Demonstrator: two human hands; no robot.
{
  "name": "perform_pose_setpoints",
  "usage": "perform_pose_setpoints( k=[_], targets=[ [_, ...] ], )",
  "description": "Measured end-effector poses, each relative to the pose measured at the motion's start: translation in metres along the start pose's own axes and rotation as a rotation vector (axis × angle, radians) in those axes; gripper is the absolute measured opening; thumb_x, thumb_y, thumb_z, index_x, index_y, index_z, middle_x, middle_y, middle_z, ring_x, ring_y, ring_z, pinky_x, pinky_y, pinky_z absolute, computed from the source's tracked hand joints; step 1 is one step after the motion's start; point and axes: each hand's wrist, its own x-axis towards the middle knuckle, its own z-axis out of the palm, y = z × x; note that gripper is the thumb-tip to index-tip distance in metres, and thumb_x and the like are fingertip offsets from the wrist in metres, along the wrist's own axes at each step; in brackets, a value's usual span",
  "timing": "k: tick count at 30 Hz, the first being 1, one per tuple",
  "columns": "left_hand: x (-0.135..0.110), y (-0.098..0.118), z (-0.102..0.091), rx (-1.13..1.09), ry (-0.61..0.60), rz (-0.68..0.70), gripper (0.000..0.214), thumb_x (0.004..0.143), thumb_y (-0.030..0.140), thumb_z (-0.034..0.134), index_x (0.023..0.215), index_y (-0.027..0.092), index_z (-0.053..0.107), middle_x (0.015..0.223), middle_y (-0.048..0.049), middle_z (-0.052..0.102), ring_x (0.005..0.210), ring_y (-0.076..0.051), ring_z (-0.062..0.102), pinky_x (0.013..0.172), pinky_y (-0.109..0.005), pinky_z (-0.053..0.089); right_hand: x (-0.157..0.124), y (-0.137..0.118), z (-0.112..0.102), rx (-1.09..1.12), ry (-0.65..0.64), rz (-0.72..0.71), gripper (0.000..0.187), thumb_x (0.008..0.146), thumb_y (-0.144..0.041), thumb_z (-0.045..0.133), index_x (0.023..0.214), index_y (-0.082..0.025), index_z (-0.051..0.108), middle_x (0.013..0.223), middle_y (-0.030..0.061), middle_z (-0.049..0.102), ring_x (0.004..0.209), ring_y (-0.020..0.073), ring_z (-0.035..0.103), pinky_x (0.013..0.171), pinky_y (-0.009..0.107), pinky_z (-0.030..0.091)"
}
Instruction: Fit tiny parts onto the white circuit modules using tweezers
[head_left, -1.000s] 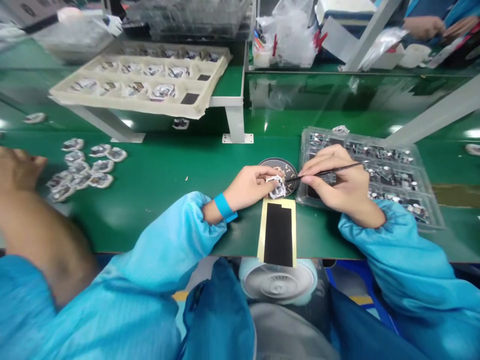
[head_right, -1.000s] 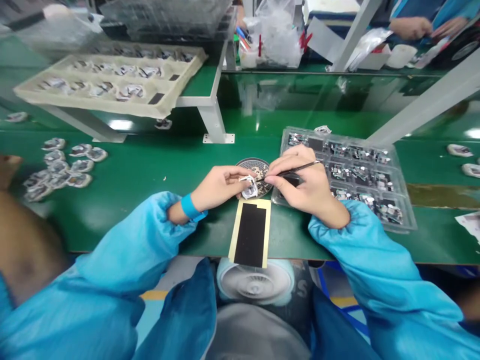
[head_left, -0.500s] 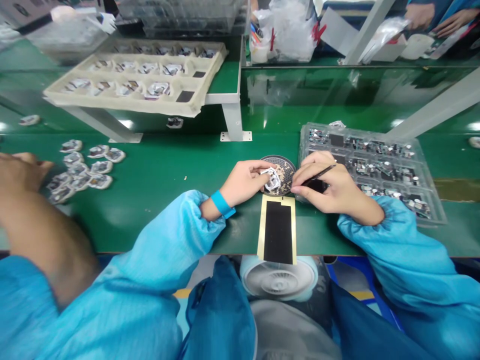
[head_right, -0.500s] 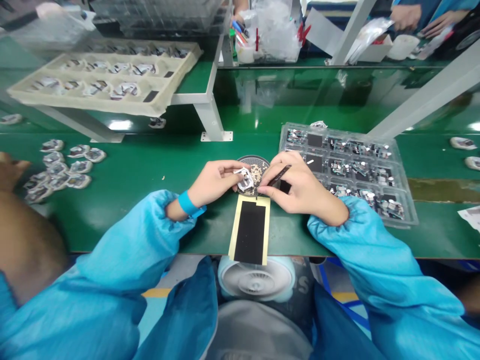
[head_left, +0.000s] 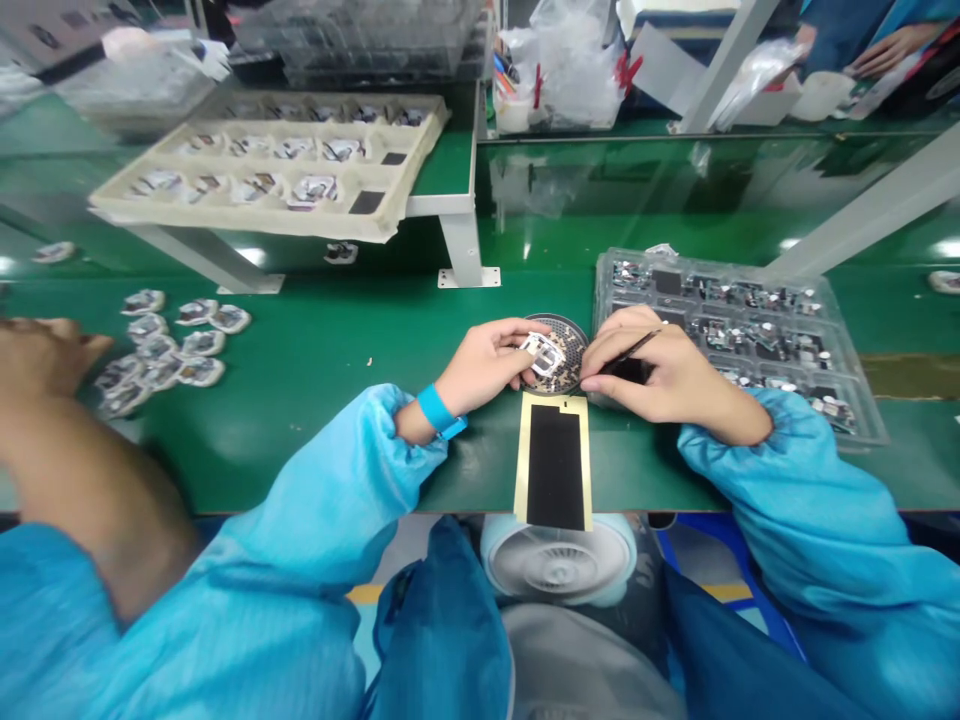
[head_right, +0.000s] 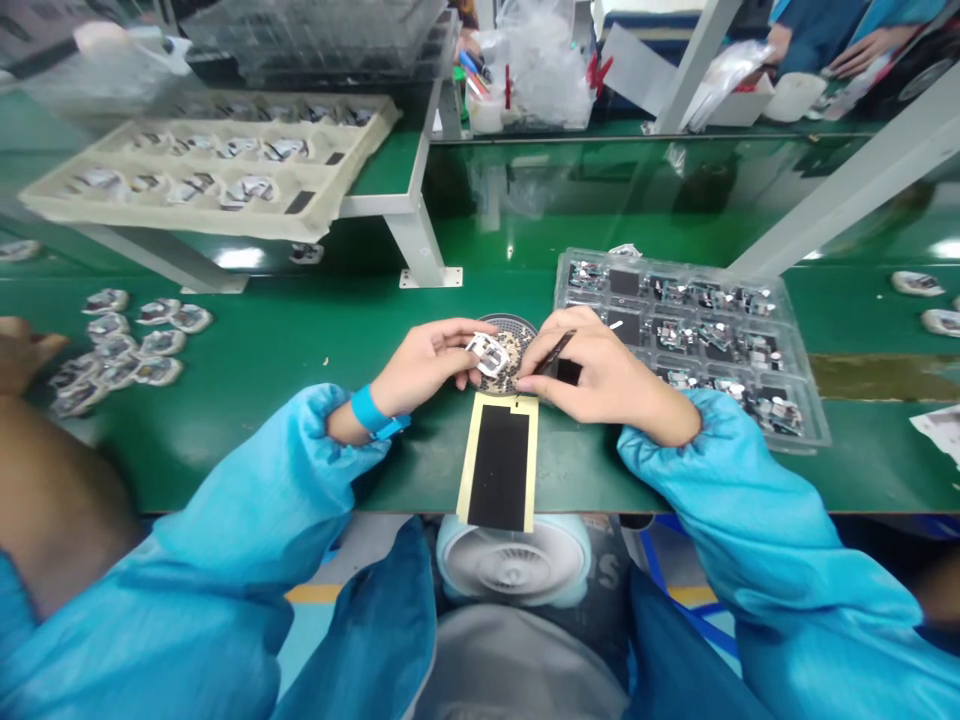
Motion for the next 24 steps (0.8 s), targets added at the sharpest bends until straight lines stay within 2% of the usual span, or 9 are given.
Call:
perform_pose_setpoints(
  k=[5,7,12,17,21,24],
  targets=[
    [-0.0037,0.0053,0.0010,-0.072,-0.056,-0.054,0.050,0.072,0.002,0.064,0.122,0.004,0.070,0.081,-0.0089,0.076,0.060,-0.014,0.070,0.054,-0.022,0.054,0.0007,-0.0017,0.0028,0.097,0.319,-0.001,0.008,0.084,-0.025,0.080,0.089,-0.029,0.076,0.088,0.0012,0.079,0.085,0.0240,0.072,0.086,0.046,0.056],
    [-0.0045,0.0060,0.0014,-0.080,-0.064,-0.059,0.051,0.073,0.003,0.065,0.124,0.003,0.070,0.080,-0.0093,0.076,0.061,-0.015,0.071,0.054,-0.022,0.054,0.0005,-0.0016,0.0035,0.043,0.382,0.012,0.008,0.083,-0.027,0.081,0.089,-0.030,0.076,0.089,0.0013,0.080,0.087,0.0253,0.072,0.088,0.048,0.056],
    [-0.0034,0.0041,0.0006,-0.081,-0.060,-0.038,0.052,0.072,0.004,0.066,0.123,0.005,0.072,0.081,-0.0098,0.077,0.063,-0.017,0.072,0.051,-0.021,0.052,-0.0003,-0.0002,0.0014,-0.105,0.304,0.028,0.008,0.083,-0.031,0.081,0.089,-0.032,0.075,0.094,0.0001,0.081,0.090,0.0261,0.073,0.092,0.051,0.053],
    [-0.0030,0.0036,0.0006,-0.074,-0.062,-0.040,0.051,0.072,0.003,0.065,0.122,0.004,0.071,0.079,-0.0096,0.077,0.062,-0.016,0.072,0.050,-0.020,0.050,-0.0002,0.0010,0.0006,-0.162,0.265,0.015,0.007,0.085,-0.033,0.080,0.090,-0.032,0.074,0.095,0.0001,0.081,0.090,0.0255,0.073,0.091,0.051,0.052],
    [-0.0037,0.0023,0.0015,-0.081,-0.065,-0.035,0.045,0.076,0.007,0.067,0.121,0.005,0.070,0.080,-0.0090,0.076,0.063,-0.016,0.073,0.051,-0.019,0.051,0.0001,0.0014,0.0026,-0.135,0.306,0.043,0.005,0.085,-0.032,0.079,0.088,-0.032,0.075,0.093,0.0002,0.081,0.089,0.0257,0.073,0.092,0.051,0.053],
    [-0.0038,0.0018,0.0016,-0.136,-0.067,-0.075,0.034,0.081,0.012,0.068,0.115,0.006,0.069,0.079,-0.0087,0.075,0.062,-0.016,0.073,0.051,-0.019,0.053,0.0008,-0.0003,0.0054,-0.026,0.405,0.089,0.006,0.086,-0.033,0.079,0.086,-0.030,0.074,0.090,0.0014,0.080,0.088,0.0257,0.074,0.090,0.051,0.057]
  ],
)
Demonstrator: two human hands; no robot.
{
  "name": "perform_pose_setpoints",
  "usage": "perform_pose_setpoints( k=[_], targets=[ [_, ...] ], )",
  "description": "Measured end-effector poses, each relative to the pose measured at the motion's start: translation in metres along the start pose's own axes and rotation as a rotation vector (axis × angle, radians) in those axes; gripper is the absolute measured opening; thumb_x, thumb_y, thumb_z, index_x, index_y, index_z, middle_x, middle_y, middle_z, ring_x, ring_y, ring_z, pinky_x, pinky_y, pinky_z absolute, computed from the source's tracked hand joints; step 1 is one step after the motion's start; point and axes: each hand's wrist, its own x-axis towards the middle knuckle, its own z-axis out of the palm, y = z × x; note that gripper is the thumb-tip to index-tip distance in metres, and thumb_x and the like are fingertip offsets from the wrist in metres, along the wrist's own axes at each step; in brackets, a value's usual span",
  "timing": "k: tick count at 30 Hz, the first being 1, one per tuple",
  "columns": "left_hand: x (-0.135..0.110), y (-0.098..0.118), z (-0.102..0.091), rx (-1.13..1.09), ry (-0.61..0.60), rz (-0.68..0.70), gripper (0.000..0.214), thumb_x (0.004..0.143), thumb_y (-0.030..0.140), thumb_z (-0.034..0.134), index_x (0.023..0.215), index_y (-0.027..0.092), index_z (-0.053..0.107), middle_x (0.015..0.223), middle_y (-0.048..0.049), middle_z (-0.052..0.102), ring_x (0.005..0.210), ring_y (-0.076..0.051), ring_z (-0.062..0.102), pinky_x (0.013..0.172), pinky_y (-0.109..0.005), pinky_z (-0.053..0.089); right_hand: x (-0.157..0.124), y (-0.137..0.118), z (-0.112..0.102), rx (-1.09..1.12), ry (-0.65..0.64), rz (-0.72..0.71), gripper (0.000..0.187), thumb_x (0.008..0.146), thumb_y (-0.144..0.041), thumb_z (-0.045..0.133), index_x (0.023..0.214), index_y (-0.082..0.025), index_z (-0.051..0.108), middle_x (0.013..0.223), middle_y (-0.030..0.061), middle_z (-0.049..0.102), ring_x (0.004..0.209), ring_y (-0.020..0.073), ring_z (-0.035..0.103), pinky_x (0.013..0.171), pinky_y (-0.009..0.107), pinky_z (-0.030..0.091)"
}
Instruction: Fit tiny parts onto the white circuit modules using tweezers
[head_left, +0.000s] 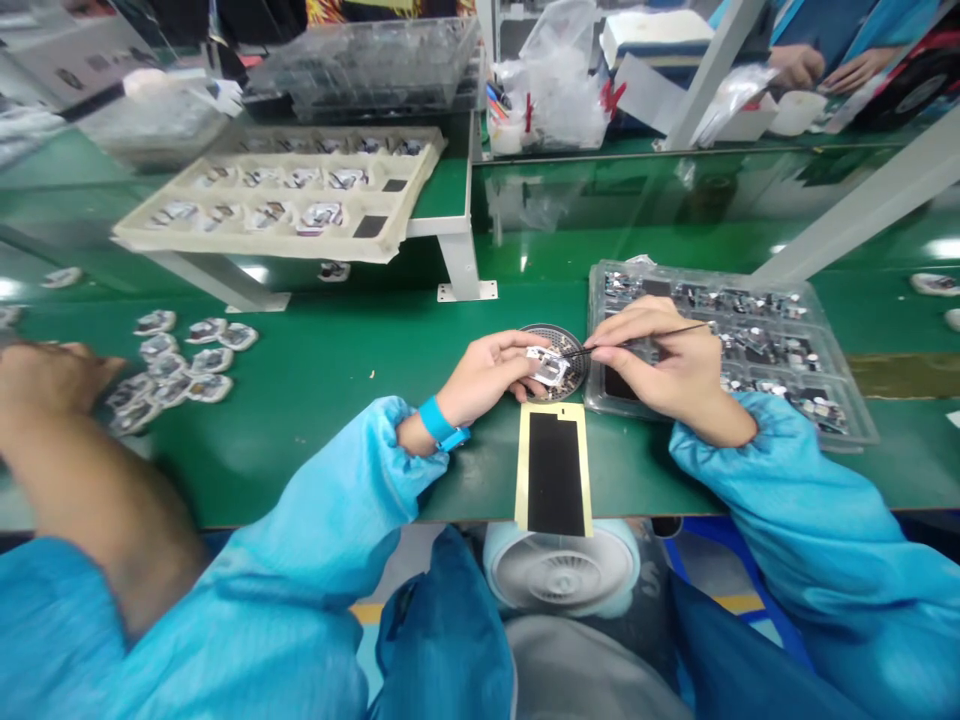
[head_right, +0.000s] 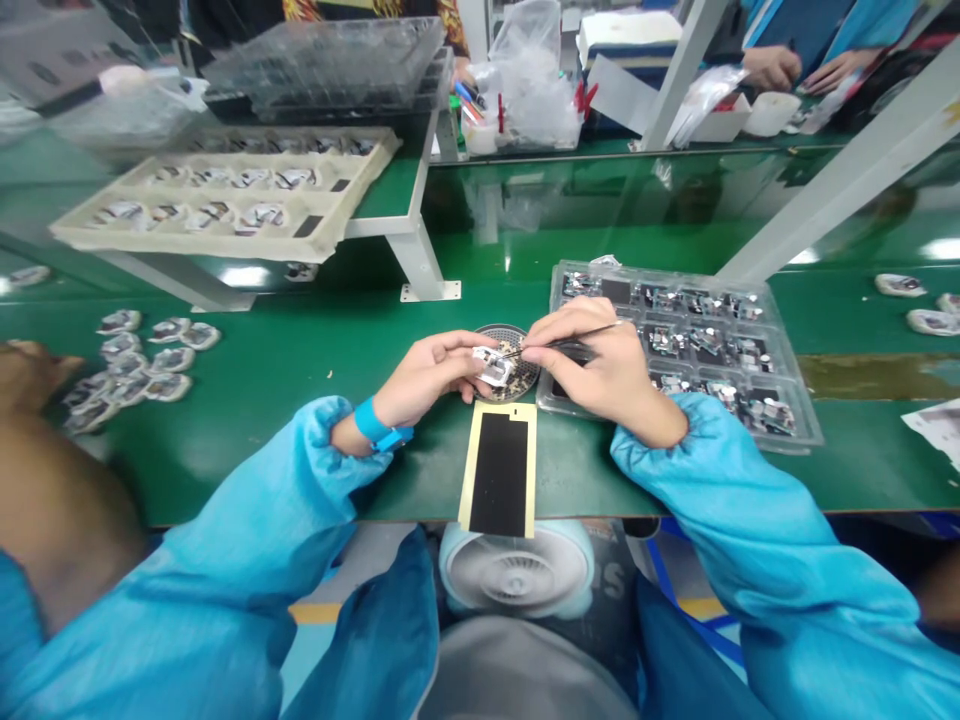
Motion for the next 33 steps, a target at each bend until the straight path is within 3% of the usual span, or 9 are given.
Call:
perform_pose_setpoints(
  k=[5,8,13,15,17,19,23,26,33],
  targets=[
    [-0.001,0.002,-0.001,-0.230,-0.082,-0.158,0.029,0.082,0.011,0.069,0.111,0.010,0.068,0.082,-0.0091,0.076,0.065,-0.016,0.075,0.057,-0.021,0.058,-0.002,-0.005,0.011,0.112,0.242,0.254,0.020,0.087,-0.044,0.077,0.086,-0.025,0.071,0.089,0.0054,0.078,0.085,0.0252,0.075,0.080,0.044,0.062],
    [-0.001,0.002,-0.001,-0.278,-0.091,-0.204,0.028,0.083,0.011,0.070,0.111,0.011,0.068,0.086,-0.0097,0.078,0.070,-0.016,0.077,0.060,-0.020,0.059,0.001,-0.003,0.013,0.118,0.261,0.372,0.025,0.089,-0.049,0.075,0.090,-0.025,0.070,0.090,0.0052,0.078,0.085,0.0246,0.076,0.079,0.042,0.062],
    [0.000,-0.002,-0.001,-0.214,-0.013,-0.133,0.031,0.079,0.013,0.077,0.108,0.011,0.066,0.084,-0.0098,0.078,0.071,-0.018,0.078,0.062,-0.021,0.061,0.019,0.017,-0.031,0.144,0.344,0.263,0.039,0.106,-0.053,0.042,0.090,-0.024,0.063,0.090,0.0059,0.075,0.084,0.0201,0.073,0.080,0.038,0.058],
    [0.001,-0.004,0.000,-0.137,0.031,-0.052,0.034,0.077,0.017,0.082,0.105,0.011,0.064,0.081,-0.0086,0.077,0.067,-0.017,0.076,0.059,-0.020,0.060,0.022,0.026,-0.061,-0.118,0.206,0.328,0.039,0.103,-0.055,0.049,0.089,-0.023,0.068,0.075,0.0042,0.071,0.072,0.0193,0.068,0.071,0.036,0.053],
    [0.002,-0.007,0.001,-0.032,0.072,0.046,0.038,0.074,0.021,0.086,0.103,0.012,0.063,0.078,-0.0065,0.075,0.064,-0.016,0.074,0.054,-0.019,0.056,0.020,0.033,-0.085,-0.405,-0.114,0.428,0.036,0.094,-0.056,0.063,0.085,-0.023,0.075,0.070,0.0030,0.070,0.068,0.0210,0.066,0.064,0.036,0.048],
    [0.001,-0.009,0.003,0.074,0.097,0.128,0.040,0.074,0.027,0.087,0.103,0.013,0.064,0.082,-0.0062,0.076,0.062,-0.015,0.073,0.049,-0.018,0.053,0.016,0.038,-0.096,-0.589,-0.291,0.495,0.030,0.089,-0.052,0.069,0.085,-0.024,0.079,0.070,0.0022,0.072,0.066,0.0225,0.065,0.062,0.037,0.044],
    [-0.001,-0.011,0.005,0.215,0.083,0.163,0.034,0.079,0.032,0.084,0.103,0.013,0.070,0.090,-0.0082,0.077,0.060,-0.013,0.071,0.045,-0.017,0.048,0.021,0.041,-0.079,-0.758,-0.221,0.507,0.028,0.092,-0.045,0.064,0.094,-0.023,0.080,0.077,0.0056,0.075,0.070,0.0256,0.067,0.064,0.039,0.046],
    [0.000,-0.010,0.005,0.232,0.083,0.154,0.030,0.081,0.034,0.083,0.099,0.013,0.070,0.082,-0.0065,0.076,0.056,-0.012,0.069,0.043,-0.017,0.044,0.041,0.048,-0.055,-0.811,-0.228,0.479,0.031,0.094,-0.043,0.061,0.106,-0.021,0.080,0.096,0.0125,0.079,0.089,0.0330,0.072,0.074,0.043,0.052],
    [0.000,-0.006,0.000,0.167,0.092,0.125,0.034,0.080,0.042,0.084,0.093,0.013,0.070,0.071,-0.0043,0.073,0.050,-0.010,0.064,0.040,-0.017,0.041,0.088,0.072,-0.032,-0.861,-0.452,0.504,0.032,0.090,-0.035,0.068,0.119,-0.024,0.079,0.117,0.0128,0.078,0.107,0.0352,0.070,0.090,0.046,0.055]
  ],
)
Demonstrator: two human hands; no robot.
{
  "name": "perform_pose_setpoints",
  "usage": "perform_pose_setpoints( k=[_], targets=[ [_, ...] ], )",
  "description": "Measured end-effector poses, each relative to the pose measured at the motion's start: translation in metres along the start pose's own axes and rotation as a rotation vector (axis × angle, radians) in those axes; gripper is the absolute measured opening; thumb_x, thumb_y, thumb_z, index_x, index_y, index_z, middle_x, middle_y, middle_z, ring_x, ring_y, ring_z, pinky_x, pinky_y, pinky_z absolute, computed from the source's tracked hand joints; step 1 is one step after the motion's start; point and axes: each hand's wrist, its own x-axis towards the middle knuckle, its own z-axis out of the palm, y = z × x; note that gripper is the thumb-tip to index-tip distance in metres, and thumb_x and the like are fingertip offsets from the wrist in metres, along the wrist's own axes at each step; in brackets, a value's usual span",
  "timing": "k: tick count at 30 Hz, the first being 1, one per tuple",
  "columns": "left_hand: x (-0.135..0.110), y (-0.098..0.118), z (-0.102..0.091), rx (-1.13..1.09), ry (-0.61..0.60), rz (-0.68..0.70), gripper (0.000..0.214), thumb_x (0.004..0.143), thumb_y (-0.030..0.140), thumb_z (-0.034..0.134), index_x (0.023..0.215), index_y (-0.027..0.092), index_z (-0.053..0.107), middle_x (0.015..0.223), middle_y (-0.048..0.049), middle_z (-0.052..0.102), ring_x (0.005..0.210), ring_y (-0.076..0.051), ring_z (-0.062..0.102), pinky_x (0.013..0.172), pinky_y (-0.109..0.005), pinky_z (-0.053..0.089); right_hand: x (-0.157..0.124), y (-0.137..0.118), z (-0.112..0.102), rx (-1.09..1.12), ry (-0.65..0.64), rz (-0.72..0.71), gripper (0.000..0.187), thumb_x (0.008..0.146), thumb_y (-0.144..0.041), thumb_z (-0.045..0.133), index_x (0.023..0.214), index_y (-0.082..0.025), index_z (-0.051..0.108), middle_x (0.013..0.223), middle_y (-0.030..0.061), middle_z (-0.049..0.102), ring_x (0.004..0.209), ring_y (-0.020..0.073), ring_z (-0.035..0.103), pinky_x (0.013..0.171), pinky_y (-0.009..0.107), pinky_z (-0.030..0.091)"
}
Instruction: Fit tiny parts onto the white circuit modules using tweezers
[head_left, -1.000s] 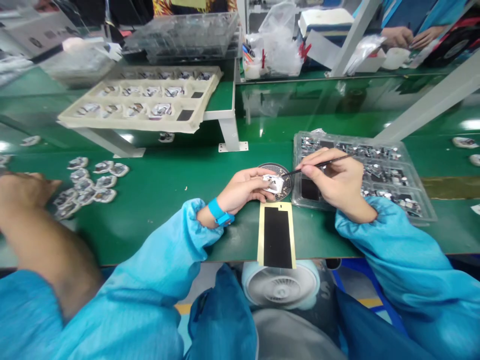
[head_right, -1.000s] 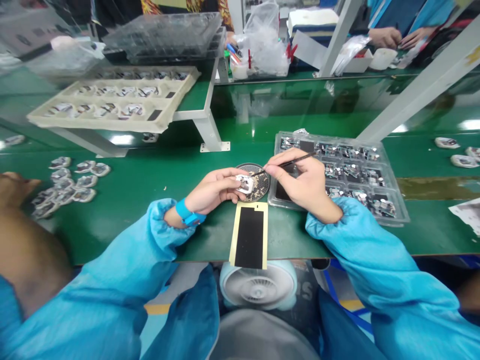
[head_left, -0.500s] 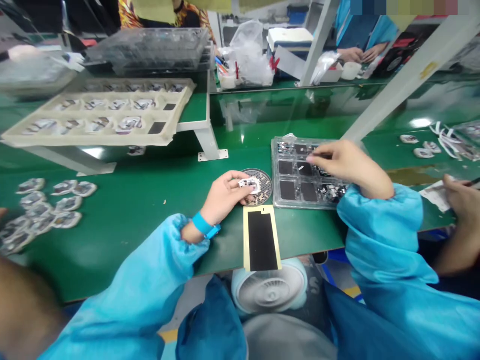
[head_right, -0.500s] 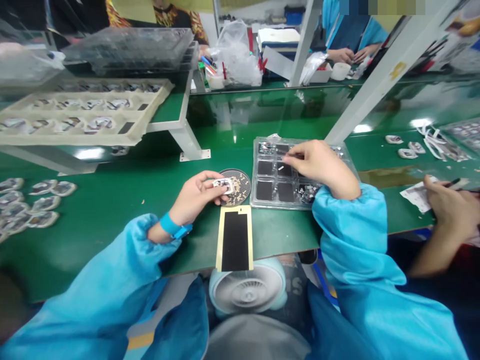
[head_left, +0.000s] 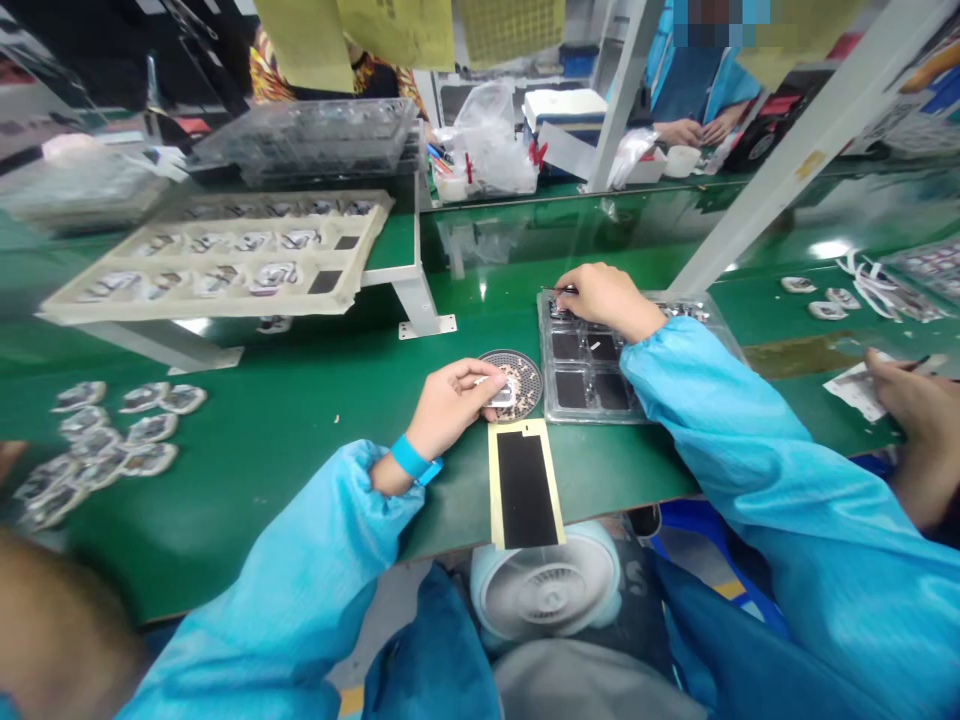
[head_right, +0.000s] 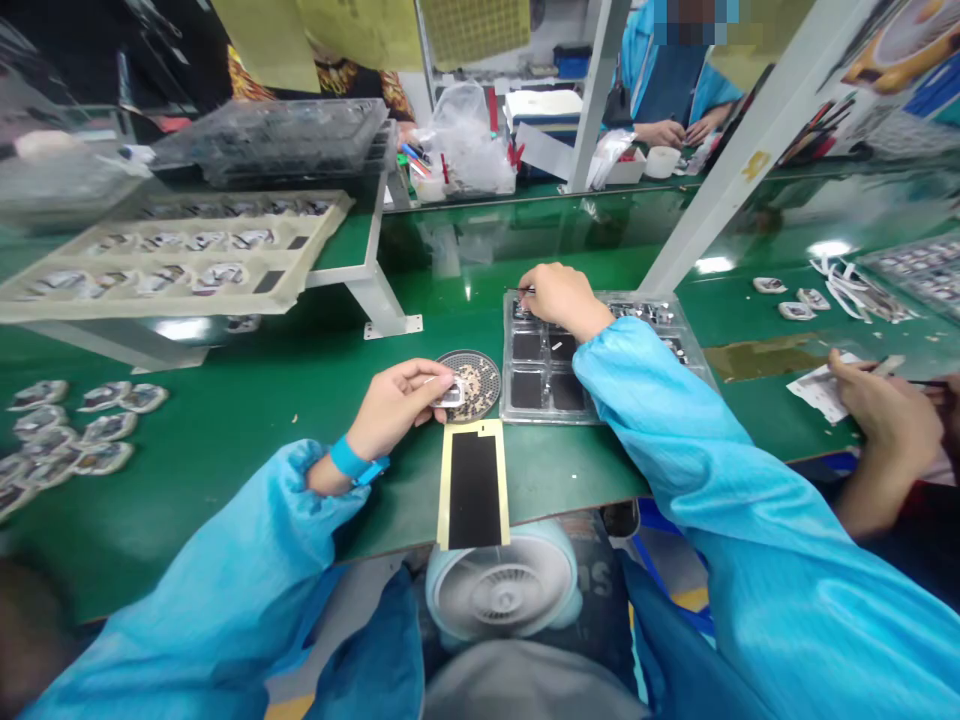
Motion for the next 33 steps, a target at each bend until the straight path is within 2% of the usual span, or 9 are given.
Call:
perform_pose_setpoints(
  k=[6,10,13,16,21,25,28,31,33],
  targets=[
    [0.001,-0.002,-0.003,-0.022,-0.005,-0.021,0.035,0.083,0.045,0.081,0.094,0.014,0.070,0.067,-0.0038,0.071,0.051,-0.010,0.065,0.039,-0.015,0.034,0.015,0.001,-0.005,-0.041,-0.096,-0.069,0.033,0.081,-0.034,0.079,0.113,-0.025,0.079,0.112,0.0102,0.078,0.100,0.0316,0.071,0.083,0.042,0.055],
    [0.002,0.001,-0.004,-0.086,0.042,-0.023,0.034,0.084,0.045,0.076,0.094,0.012,0.072,0.067,-0.0047,0.070,0.048,-0.011,0.064,0.038,-0.016,0.033,0.006,0.002,-0.014,0.036,0.013,-0.083,0.026,0.080,-0.031,0.078,0.105,-0.021,0.079,0.108,0.0105,0.079,0.100,0.0325,0.072,0.083,0.044,0.056],
    [0.001,0.004,-0.003,-0.153,0.057,-0.018,0.031,0.085,0.041,0.071,0.096,0.012,0.073,0.068,-0.0056,0.070,0.048,-0.011,0.064,0.038,-0.017,0.033,-0.013,-0.005,-0.019,0.349,0.209,-0.122,0.025,0.087,-0.032,0.073,0.108,-0.021,0.078,0.110,0.0096,0.079,0.101,0.0302,0.073,0.088,0.044,0.057],
    [0.000,0.006,-0.002,-0.212,0.066,-0.006,0.027,0.083,0.034,0.070,0.098,0.012,0.073,0.071,-0.0055,0.070,0.050,-0.012,0.066,0.039,-0.018,0.034,-0.037,-0.019,-0.020,0.750,0.233,-0.143,0.024,0.086,-0.040,0.075,0.101,-0.021,0.080,0.102,0.0072,0.081,0.093,0.0262,0.074,0.084,0.041,0.059],
    [0.000,0.005,-0.003,-0.272,0.089,0.045,0.030,0.078,0.024,0.068,0.105,0.010,0.073,0.078,-0.0077,0.074,0.058,-0.016,0.071,0.042,-0.019,0.038,-0.070,-0.046,-0.017,1.068,0.132,-0.088,0.026,0.072,-0.040,0.089,0.086,-0.020,0.078,0.086,0.0044,0.079,0.078,0.0207,0.072,0.073,0.035,0.058],
    [0.001,0.002,-0.005,-0.293,0.096,0.128,0.036,0.079,0.024,0.070,0.112,0.010,0.075,0.080,-0.0092,0.076,0.064,-0.017,0.073,0.046,-0.020,0.040,-0.085,-0.060,-0.016,1.208,-0.028,-0.091,0.034,0.072,-0.040,0.090,0.099,-0.021,0.080,0.092,0.0046,0.080,0.081,0.0186,0.073,0.075,0.032,0.058],
    [0.002,-0.001,-0.006,-0.274,0.109,0.189,0.039,0.080,0.024,0.074,0.116,0.011,0.074,0.081,-0.0091,0.078,0.065,-0.017,0.072,0.047,-0.020,0.040,-0.091,-0.067,-0.012,1.278,-0.125,-0.064,0.035,0.069,-0.041,0.092,0.095,-0.020,0.081,0.091,0.0049,0.080,0.077,0.0169,0.072,0.071,0.030,0.057],
    [0.002,-0.003,-0.007,-0.227,0.121,0.245,0.043,0.078,0.022,0.078,0.120,0.013,0.073,0.099,-0.0112,0.080,0.076,-0.018,0.075,0.053,-0.021,0.048,-0.093,-0.072,-0.003,1.292,-0.216,-0.046,0.032,0.071,-0.044,0.090,0.086,-0.018,0.080,0.081,0.0055,0.079,0.068,0.0165,0.069,0.063,0.029,0.054],
    [0.002,-0.004,-0.006,-0.182,0.124,0.292,0.047,0.077,0.022,0.080,0.123,0.015,0.072,0.114,-0.0124,0.078,0.093,-0.021,0.076,0.069,-0.025,0.058,-0.093,-0.075,0.003,1.273,-0.254,-0.071,0.030,0.075,-0.046,0.086,0.083,-0.018,0.080,0.080,0.0059,0.079,0.069,0.0166,0.069,0.062,0.029,0.053]
  ],
)
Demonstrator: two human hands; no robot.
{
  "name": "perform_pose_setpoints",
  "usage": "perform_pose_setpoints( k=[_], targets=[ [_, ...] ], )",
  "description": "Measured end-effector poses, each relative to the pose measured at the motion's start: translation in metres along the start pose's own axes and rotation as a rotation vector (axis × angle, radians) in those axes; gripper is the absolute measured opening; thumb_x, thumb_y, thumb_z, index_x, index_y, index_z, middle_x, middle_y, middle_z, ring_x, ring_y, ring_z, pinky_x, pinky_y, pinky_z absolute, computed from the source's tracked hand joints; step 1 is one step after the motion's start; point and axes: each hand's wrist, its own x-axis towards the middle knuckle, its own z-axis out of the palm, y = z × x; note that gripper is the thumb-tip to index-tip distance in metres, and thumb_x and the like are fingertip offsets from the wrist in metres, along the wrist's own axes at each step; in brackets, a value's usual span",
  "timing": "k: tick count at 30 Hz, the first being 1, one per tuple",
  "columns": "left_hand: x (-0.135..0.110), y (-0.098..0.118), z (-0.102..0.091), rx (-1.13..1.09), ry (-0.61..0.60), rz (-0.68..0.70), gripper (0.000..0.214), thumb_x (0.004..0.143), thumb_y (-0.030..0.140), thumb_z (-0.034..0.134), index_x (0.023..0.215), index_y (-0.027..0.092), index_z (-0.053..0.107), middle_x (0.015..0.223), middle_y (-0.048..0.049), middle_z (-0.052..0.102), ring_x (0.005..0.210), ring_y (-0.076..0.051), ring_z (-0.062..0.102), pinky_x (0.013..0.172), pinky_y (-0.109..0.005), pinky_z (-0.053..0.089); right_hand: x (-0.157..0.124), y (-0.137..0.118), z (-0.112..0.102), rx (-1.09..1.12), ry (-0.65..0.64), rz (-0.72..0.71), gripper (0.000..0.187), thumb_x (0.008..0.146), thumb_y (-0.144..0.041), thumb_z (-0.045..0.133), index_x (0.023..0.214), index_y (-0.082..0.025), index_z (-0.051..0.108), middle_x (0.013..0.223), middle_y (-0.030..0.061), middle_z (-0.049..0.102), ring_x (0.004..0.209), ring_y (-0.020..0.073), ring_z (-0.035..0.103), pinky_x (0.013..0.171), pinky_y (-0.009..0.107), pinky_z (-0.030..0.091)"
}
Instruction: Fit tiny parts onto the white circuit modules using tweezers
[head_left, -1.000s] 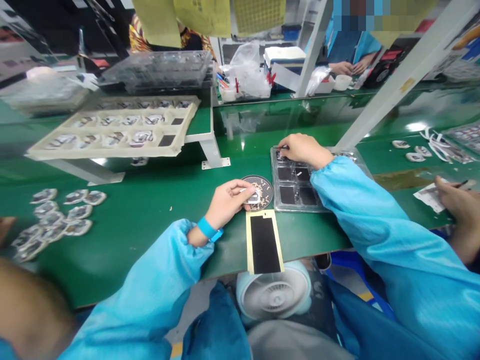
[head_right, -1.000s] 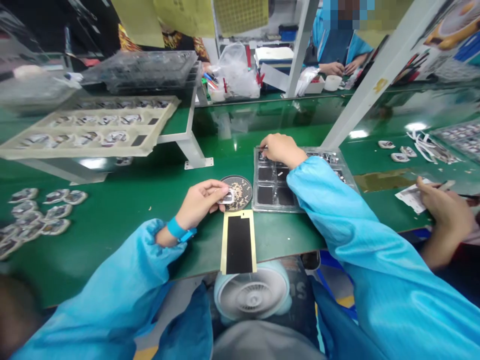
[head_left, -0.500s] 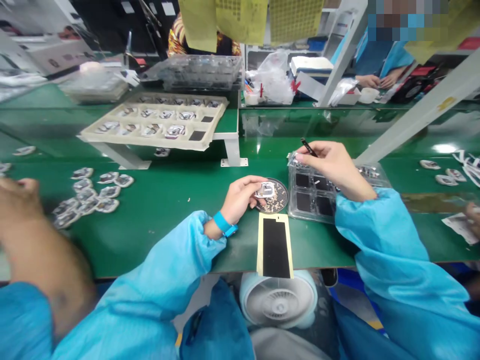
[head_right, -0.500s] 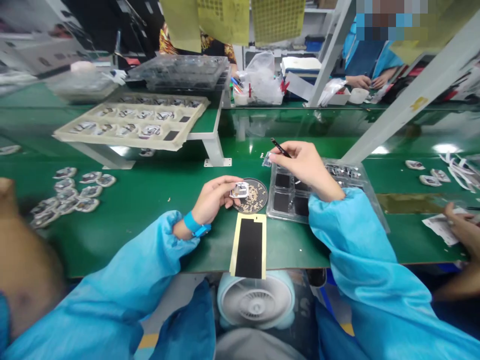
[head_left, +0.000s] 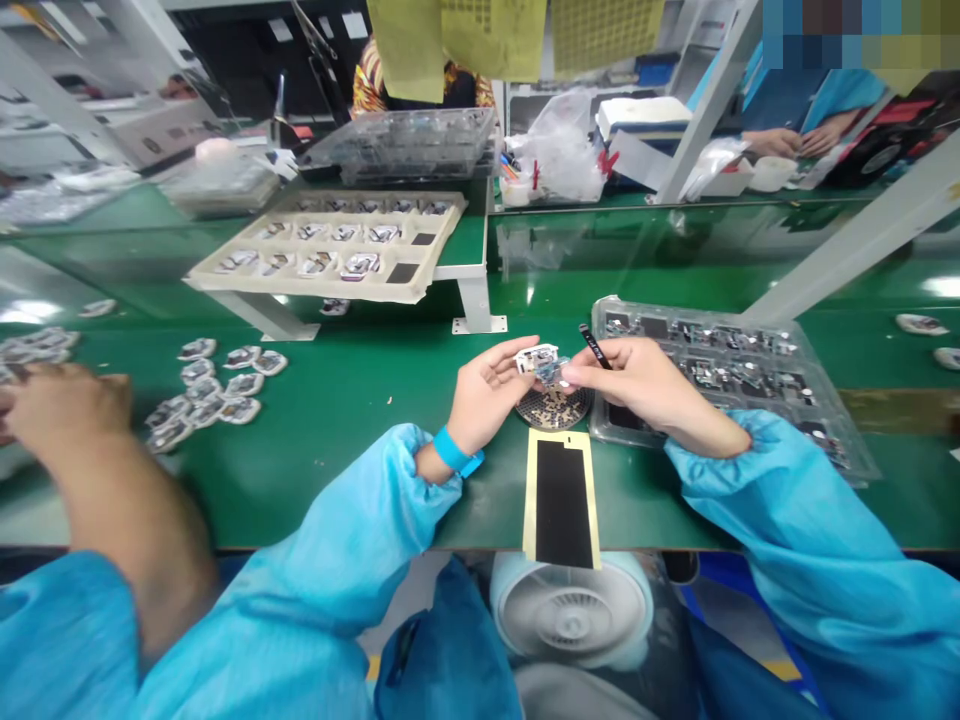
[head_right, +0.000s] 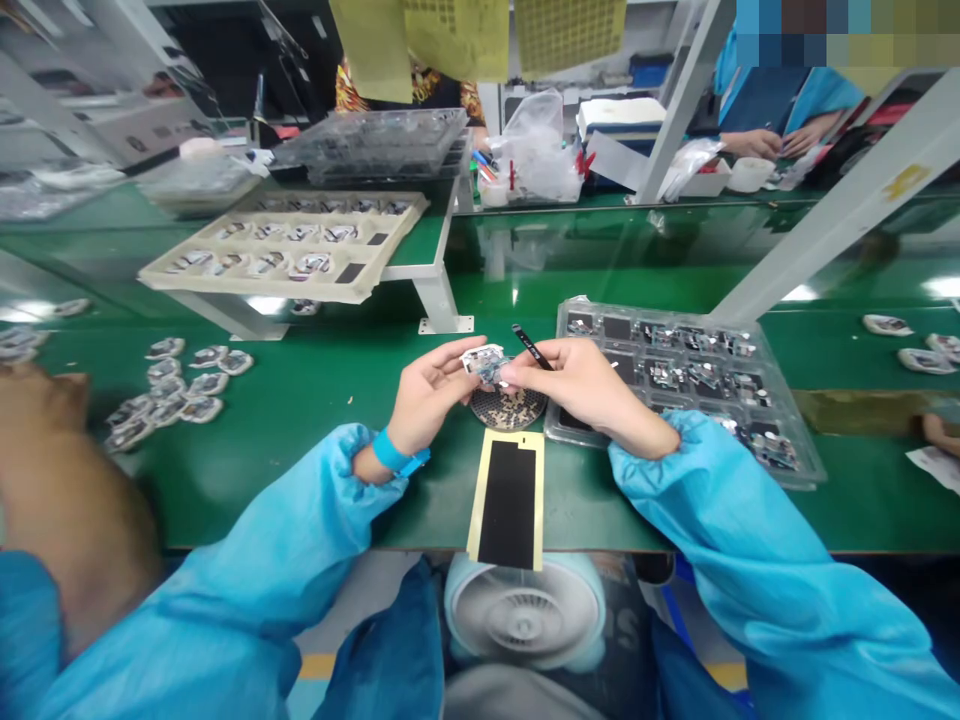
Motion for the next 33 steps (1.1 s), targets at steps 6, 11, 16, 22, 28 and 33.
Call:
perform_pose_setpoints(
  k=[6,11,16,22,28,33],
  targets=[
    [-0.005,-0.006,0.001,0.127,-0.066,0.072,0.058,0.079,0.021,0.081,0.135,0.016,0.067,0.123,-0.0130,0.075,0.109,-0.025,0.073,0.090,-0.034,0.061,0.001,0.005,0.009,-0.036,0.007,-0.021,0.029,0.080,-0.047,0.082,0.078,-0.018,0.079,0.075,0.0043,0.078,0.063,0.0133,0.066,0.061,0.026,0.049],
    [-0.005,-0.009,0.000,0.157,-0.069,0.086,0.061,0.080,0.023,0.083,0.137,0.018,0.066,0.124,-0.0129,0.074,0.107,-0.024,0.073,0.087,-0.033,0.061,0.004,0.012,0.009,-0.028,0.052,-0.007,0.030,0.079,-0.047,0.082,0.078,-0.017,0.079,0.074,0.0049,0.077,0.062,0.0133,0.066,0.060,0.026,0.049],
    [-0.006,-0.009,-0.001,0.221,-0.069,0.124,0.058,0.083,0.029,0.082,0.138,0.020,0.066,0.122,-0.0118,0.075,0.097,-0.021,0.073,0.080,-0.031,0.061,0.005,0.016,0.009,-0.069,0.088,-0.020,0.035,0.080,-0.052,0.080,0.078,-0.017,0.079,0.071,0.0041,0.075,0.057,0.0116,0.061,0.054,0.025,0.044],
    [-0.007,-0.006,-0.003,0.472,-0.031,0.320,0.047,0.090,0.031,0.076,0.135,0.023,0.070,0.121,-0.0084,0.076,0.084,-0.016,0.071,0.077,-0.031,0.061,0.002,0.009,0.012,-0.013,0.087,0.026,0.041,0.077,-0.057,0.082,0.074,-0.016,0.077,0.064,0.0032,0.069,0.055,0.0112,0.056,0.051,0.025,0.040],
    [-0.007,-0.001,0.000,0.282,-0.027,0.197,0.048,0.083,0.034,0.083,0.129,0.022,0.074,0.115,-0.0084,0.079,0.087,-0.019,0.075,0.084,-0.035,0.063,0.007,0.020,0.013,0.017,0.162,-0.126,0.035,0.070,-0.042,0.091,0.086,-0.020,0.068,0.085,0.0025,0.073,0.082,0.0176,0.068,0.076,0.031,0.053],
    [-0.003,0.003,0.000,-0.026,-0.103,-0.074,0.050,0.079,0.036,0.086,0.124,0.018,0.075,0.108,-0.0112,0.080,0.081,-0.021,0.076,0.068,-0.031,0.061,0.009,0.026,0.017,0.066,0.114,-0.206,0.035,0.074,-0.038,0.088,0.098,-0.021,0.069,0.096,0.0035,0.073,0.093,0.0202,0.068,0.088,0.036,0.055]
  ],
)
